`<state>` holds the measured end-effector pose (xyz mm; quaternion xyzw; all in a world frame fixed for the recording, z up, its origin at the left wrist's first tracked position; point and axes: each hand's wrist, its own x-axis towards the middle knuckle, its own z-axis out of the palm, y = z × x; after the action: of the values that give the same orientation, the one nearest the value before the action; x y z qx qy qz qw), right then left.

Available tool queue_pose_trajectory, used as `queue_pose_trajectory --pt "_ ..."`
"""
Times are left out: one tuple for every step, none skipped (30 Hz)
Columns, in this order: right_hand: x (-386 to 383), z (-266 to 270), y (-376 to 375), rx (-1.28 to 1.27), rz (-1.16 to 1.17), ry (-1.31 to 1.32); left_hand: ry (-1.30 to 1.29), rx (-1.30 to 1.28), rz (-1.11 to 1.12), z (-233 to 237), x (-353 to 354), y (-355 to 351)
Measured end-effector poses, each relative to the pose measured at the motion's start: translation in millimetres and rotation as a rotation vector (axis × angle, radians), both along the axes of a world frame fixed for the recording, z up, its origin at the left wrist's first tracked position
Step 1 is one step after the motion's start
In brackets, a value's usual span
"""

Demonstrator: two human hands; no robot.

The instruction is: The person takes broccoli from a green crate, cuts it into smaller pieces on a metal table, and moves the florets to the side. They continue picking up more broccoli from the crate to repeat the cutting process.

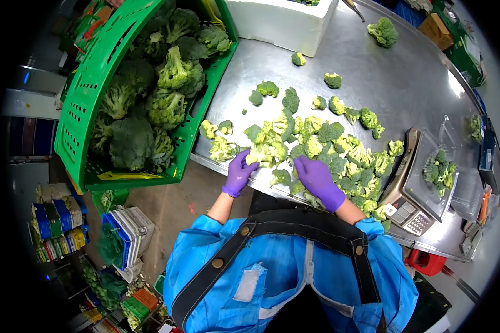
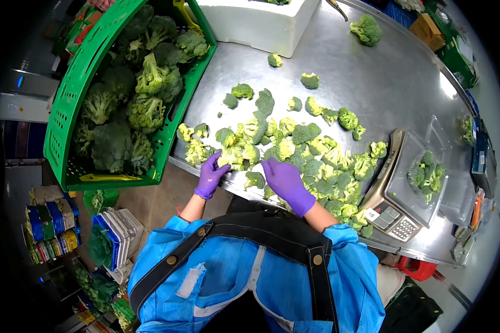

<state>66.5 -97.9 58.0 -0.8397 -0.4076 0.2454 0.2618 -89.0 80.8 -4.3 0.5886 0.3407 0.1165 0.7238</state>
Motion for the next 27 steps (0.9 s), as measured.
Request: queue_pose_trajectory --pt "2 1 -2 0.063 -0.088 0.039 -0.060 -0.009 0.010 5 -3 -1" --pt "3 1 -4 0.125 -0.176 0.081 -0.117 -0.018 0.019 8 -7 0" --pt "4 -1 -6 0.130 -0.180 0.083 -0.153 -0.071 0.001 5 -13 4" --pt "5 -4 -7 0.184 -0.208 0.176 -0.150 -0.066 -0.003 8 -13 5" --pt "4 -6 -7 0.238 -0.233 0.269 -0.290 -0.307 0.010 12 -14 5" --pt "2 -6 -8 0.243 -0.234 0.272 -0.429 -0.549 0.025 15 -15 6" --pt "-1 -4 -7 0.292 -0.235 0.319 -0.454 -0.638 0.011 11 -19 6" --pt "-3 -1 -6 0.341 -0.237 0.366 -0.551 -0.738 -0.054 9 -23 8" --pt "-5 1 -7 0.345 -0.237 0.368 -0.574 -0.822 0.003 5 -24 6" --pt "-5 4 -7 0.340 -0.229 0.417 -0.597 -0.906 0.060 8 -21 2" --pt "-6 6 -7 0.333 -0.220 0.467 -0.787 -0.826 -0.091 -2 -22 1" --pt "-8 5 -8 0.334 -0.221 0.466 -0.786 -0.826 -0.092 -10 -24 2" --pt "-10 4 -8 0.384 -0.191 0.344 -0.775 -0.842 -0.083 -11 -24 3" --pt "-11 4 -7 0.434 -0.160 0.219 -0.764 -0.857 -0.076 -13 -24 3" --pt "-13 4 -7 0.437 -0.160 0.217 -0.688 -0.845 0.006 -15 -24 3" --pt "-15 9 -7 0.543 -0.086 0.094 -0.688 -0.844 0.004 -13 -22 2" --pt "-16 13 -6 0.647 -0.012 -0.030 -0.716 -0.883 -0.013 -12 -21 2" --pt "-16 18 -7 0.648 -0.013 -0.032 -0.743 -0.922 -0.030 -11 -19 2" --pt "-15 23 -7 0.606 0.066 -0.067 -0.743 -0.922 -0.031 -11 -18 1" --pt "-15 25 -8 0.564 0.145 -0.102 -0.734 -0.876 -0.032 -12 -18 1" --pt "-16 25 -8 0.565 0.136 -0.103 -0.725 -0.829 -0.033 -12 -17 1" --pt "-17 20 -8 0.567 0.138 -0.105 -0.727 -0.827 -0.034 -6 -15 0" --pt "-18 12 -8 0.618 0.047 -0.043 -0.674 -0.792 0.001 3 -13 -2" --pt "-18 7 -8 0.666 -0.043 0.021 -0.622 -0.757 0.036 7 -13 -4" --pt "-17 8 -9 0.666 -0.038 0.019 -0.565 -0.759 0.071 -3 -21 -2" --pt "-17 9 -11 0.632 -0.088 0.127 -0.569 -0.758 0.075 -15 -26 6" --pt "-16 10 -12 0.595 -0.137 0.236 -0.647 -0.750 -0.042 -26 -30 14"
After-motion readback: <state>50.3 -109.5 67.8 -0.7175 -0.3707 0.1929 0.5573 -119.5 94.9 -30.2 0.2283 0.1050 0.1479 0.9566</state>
